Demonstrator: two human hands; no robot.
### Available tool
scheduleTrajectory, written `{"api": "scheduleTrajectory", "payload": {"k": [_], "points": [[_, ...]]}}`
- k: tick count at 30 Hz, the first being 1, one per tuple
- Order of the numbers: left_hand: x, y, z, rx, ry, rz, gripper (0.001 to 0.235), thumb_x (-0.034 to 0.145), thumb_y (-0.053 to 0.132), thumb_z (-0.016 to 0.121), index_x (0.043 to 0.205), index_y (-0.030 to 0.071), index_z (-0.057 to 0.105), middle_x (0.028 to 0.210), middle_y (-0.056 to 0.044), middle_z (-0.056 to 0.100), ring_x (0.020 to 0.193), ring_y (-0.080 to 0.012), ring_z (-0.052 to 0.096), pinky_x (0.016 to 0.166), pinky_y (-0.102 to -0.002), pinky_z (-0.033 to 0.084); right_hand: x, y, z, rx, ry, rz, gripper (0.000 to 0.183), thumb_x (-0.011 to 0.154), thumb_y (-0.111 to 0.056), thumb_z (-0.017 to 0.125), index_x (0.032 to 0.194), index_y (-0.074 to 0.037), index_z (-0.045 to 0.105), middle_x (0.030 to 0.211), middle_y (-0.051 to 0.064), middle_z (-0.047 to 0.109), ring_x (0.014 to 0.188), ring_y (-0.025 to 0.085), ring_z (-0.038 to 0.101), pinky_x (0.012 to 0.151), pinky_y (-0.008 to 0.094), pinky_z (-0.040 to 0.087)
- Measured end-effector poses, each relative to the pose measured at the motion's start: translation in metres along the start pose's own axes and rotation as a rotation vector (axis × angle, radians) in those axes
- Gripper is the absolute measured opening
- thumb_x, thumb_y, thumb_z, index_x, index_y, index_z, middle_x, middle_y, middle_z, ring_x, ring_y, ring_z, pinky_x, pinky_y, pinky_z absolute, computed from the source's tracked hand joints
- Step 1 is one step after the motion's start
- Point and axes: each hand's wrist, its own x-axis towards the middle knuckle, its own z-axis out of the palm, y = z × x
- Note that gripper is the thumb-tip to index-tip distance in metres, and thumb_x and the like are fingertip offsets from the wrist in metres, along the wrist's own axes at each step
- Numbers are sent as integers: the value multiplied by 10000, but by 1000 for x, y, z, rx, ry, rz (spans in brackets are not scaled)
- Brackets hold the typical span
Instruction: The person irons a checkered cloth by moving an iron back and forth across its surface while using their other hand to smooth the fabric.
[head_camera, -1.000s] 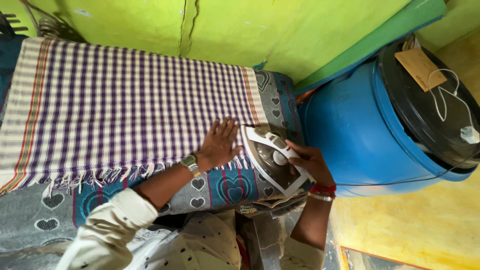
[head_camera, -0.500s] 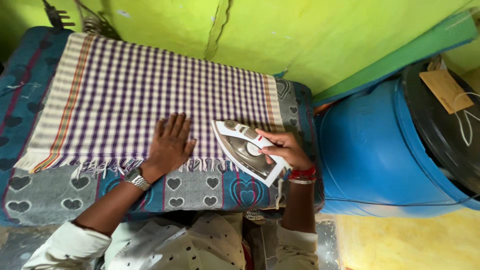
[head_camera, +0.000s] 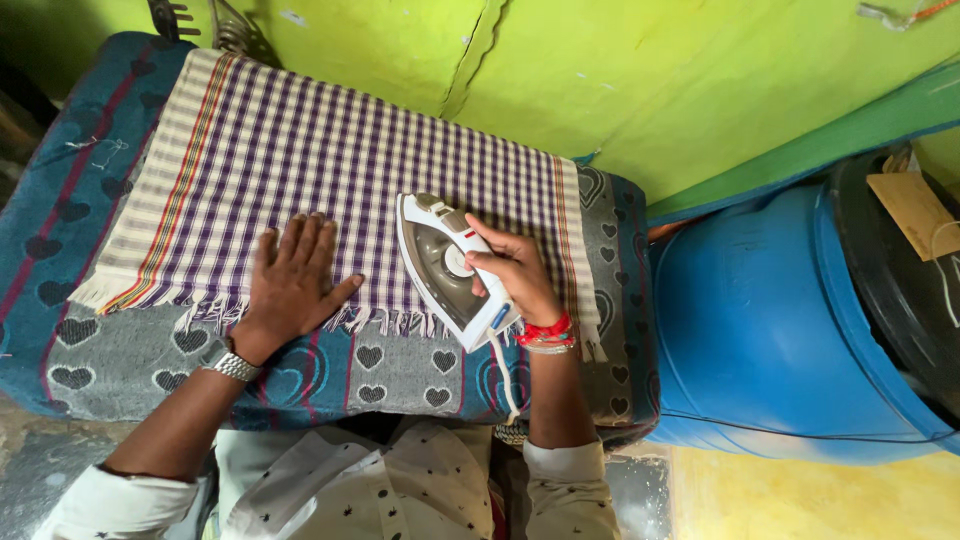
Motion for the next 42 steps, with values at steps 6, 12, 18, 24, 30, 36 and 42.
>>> {"api": "scheduleTrajectory", "payload": {"k": [6,12,18,24,30,36,42], "points": [[-14,-26,-10,32,34,-42,926,944,734,349,1545,31,403,1603,-176,401,1510,-326,328,1198,-566,215,-33,4,6,-84,-238,27,565,941,25,669,1481,-48,518,958,158,758,584,102,667,518,224,561],[-23,-42,-12,18,112,-88,860,994,691,352,1545,37,433,1610,-177,430,1507,-327,349,1184,-621,195,3,12,43,-82,-93,-92,524,914,38,687,1422,-29,578,928,178,768,554,118,674,474,237,567],[-35,-62,-21,-19,148,-141,837,983,674,394,1531,46,467,1587,-170,460,1488,-332,376,1155,-638,214,39,2,56,-34,-86,-45,525,921,25,678,1433,-27,574,931,179,748,554,126,673,490,238,568],[-49,-85,-34,62,208,-135,863,963,696,434,1542,58,496,1607,-170,479,1513,-338,396,1203,-599,256,-5,1,78,-56,-190,14,582,895,3,690,1453,-43,528,959,169,761,557,113,672,502,230,565],[-66,-100,-49,45,253,-146,868,977,687,463,1547,33,501,1620,-177,483,1506,-341,422,1204,-570,303,33,3,102,-115,-75,-64,560,891,5,701,1434,-20,569,908,178,771,536,115,673,470,241,562],[-83,-119,-59,108,265,-203,760,985,604,518,1506,52,558,1570,-166,522,1460,-342,462,1173,-551,357,61,-9,104,-30,-210,12,564,903,1,702,1448,-36,564,951,170,751,548,110,666,489,227,556],[-92,-116,-62,-14,369,-318,288,1079,293,615,1307,138,699,1442,-117,620,1307,-321,545,1062,-485,416,36,-6,122,-75,-368,-10,549,913,-3,704,1441,-41,559,993,173,770,569,112,681,495,221,567]]}}
